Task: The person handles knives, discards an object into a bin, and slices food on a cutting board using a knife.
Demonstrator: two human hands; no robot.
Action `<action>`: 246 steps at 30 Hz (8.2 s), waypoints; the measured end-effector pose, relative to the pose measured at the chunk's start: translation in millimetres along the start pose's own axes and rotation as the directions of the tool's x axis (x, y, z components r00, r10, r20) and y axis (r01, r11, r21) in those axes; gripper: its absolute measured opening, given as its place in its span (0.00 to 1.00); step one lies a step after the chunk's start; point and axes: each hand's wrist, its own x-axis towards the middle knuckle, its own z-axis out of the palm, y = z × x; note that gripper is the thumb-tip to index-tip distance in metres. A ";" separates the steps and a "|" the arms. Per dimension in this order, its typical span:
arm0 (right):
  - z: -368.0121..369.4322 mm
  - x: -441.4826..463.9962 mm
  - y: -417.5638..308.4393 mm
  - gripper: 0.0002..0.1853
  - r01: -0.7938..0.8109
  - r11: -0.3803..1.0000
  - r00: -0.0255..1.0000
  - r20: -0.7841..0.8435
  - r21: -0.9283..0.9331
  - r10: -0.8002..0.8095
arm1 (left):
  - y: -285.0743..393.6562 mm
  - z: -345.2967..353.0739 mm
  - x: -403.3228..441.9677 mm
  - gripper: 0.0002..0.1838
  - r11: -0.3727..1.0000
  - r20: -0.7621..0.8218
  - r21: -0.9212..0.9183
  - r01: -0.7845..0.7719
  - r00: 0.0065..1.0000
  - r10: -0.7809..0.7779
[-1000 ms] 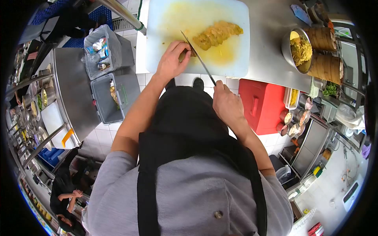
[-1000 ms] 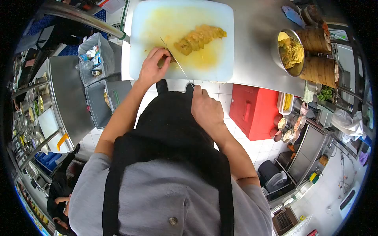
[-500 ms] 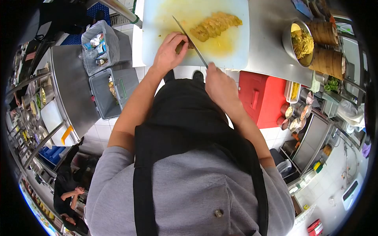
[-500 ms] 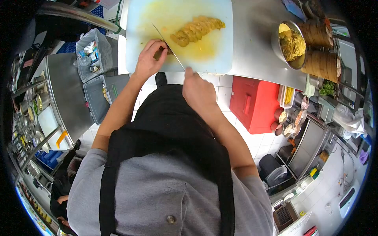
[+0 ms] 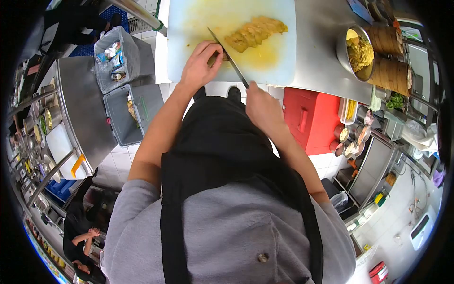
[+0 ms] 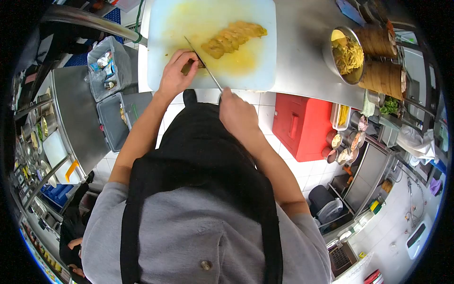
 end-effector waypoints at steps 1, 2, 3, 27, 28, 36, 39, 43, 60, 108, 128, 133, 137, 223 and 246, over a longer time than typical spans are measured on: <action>6.5 17.1 -1.6 0.10 0.029 0.999 0.999 -0.028 -0.016 -0.029 | 0.4 -0.1 0.3 0.09 1.000 -0.003 0.022 -0.007 1.000 0.007; 11.3 26.0 -1.9 0.09 0.058 0.998 0.997 -0.057 -0.031 -0.059 | 0.4 0.3 -0.2 0.09 1.000 0.002 0.023 -0.016 1.000 0.016; 14.2 23.7 -0.6 0.09 0.054 0.998 0.996 -0.067 -0.027 -0.055 | -0.2 0.5 -1.6 0.09 1.000 0.010 0.013 0.016 1.000 -0.016; -30.0 -34.7 23.6 0.13 0.002 0.993 0.978 -0.206 -0.116 -0.026 | 46.5 -48.0 48.6 0.16 0.925 0.412 0.231 -0.302 0.892 0.189; -30.2 -32.4 23.4 0.14 0.002 0.995 0.976 -0.216 -0.102 -0.024 | 47.9 -48.1 44.9 0.17 0.912 0.449 0.265 -0.314 0.877 0.171; -34.2 -16.1 30.1 0.15 0.014 0.993 0.980 -0.197 -0.119 -0.037 | 38.6 -38.9 57.7 0.24 0.797 0.546 0.418 -0.436 0.822 0.163; -35.5 -11.2 34.5 0.15 0.004 0.992 0.982 -0.185 -0.129 -0.028 | 39.0 -34.4 70.9 0.27 0.802 0.606 0.404 -0.439 0.786 0.125; -38.6 -4.6 36.4 0.16 -0.001 0.996 0.982 -0.186 -0.093 -0.016 | 36.6 -28.8 79.8 0.28 0.770 0.616 0.443 -0.460 0.780 0.112; -55.4 -43.7 47.5 0.16 -0.031 0.977 0.987 -0.146 0.213 0.063 | 44.5 -35.7 38.1 0.17 0.902 0.223 0.426 -0.074 0.974 -0.026; -11.9 -19.6 16.4 0.11 0.105 0.993 0.993 -0.057 -0.060 -0.108 | 13.9 -3.1 -16.1 0.17 0.998 -0.036 0.014 0.054 0.998 -0.054; -14.2 0.3 15.6 0.11 0.060 0.994 0.996 0.059 0.094 -0.066 | 18.1 -18.2 -12.5 0.21 0.990 0.108 0.107 0.096 0.988 -0.107; -11.8 -7.0 11.6 0.11 0.021 0.999 0.999 0.028 0.036 -0.022 | 13.0 -15.4 -16.7 0.15 0.993 0.059 -0.031 0.118 0.992 -0.116; -12.7 -8.3 12.6 0.11 0.072 0.997 0.997 0.038 -0.012 -0.072 | 10.8 -12.1 -14.4 0.11 1.000 0.024 0.020 0.024 0.999 -0.024; -33.6 17.6 23.3 0.17 0.032 0.999 0.985 -0.166 -0.022 -0.035 | 22.2 -39.0 71.0 0.25 0.817 0.564 0.384 -0.431 0.810 0.162; -54.5 -31.5 59.0 0.18 -0.078 0.905 0.997 0.033 0.419 0.070 | 23.1 -27.1 58.7 0.08 0.834 0.341 0.550 0.048 0.898 -0.277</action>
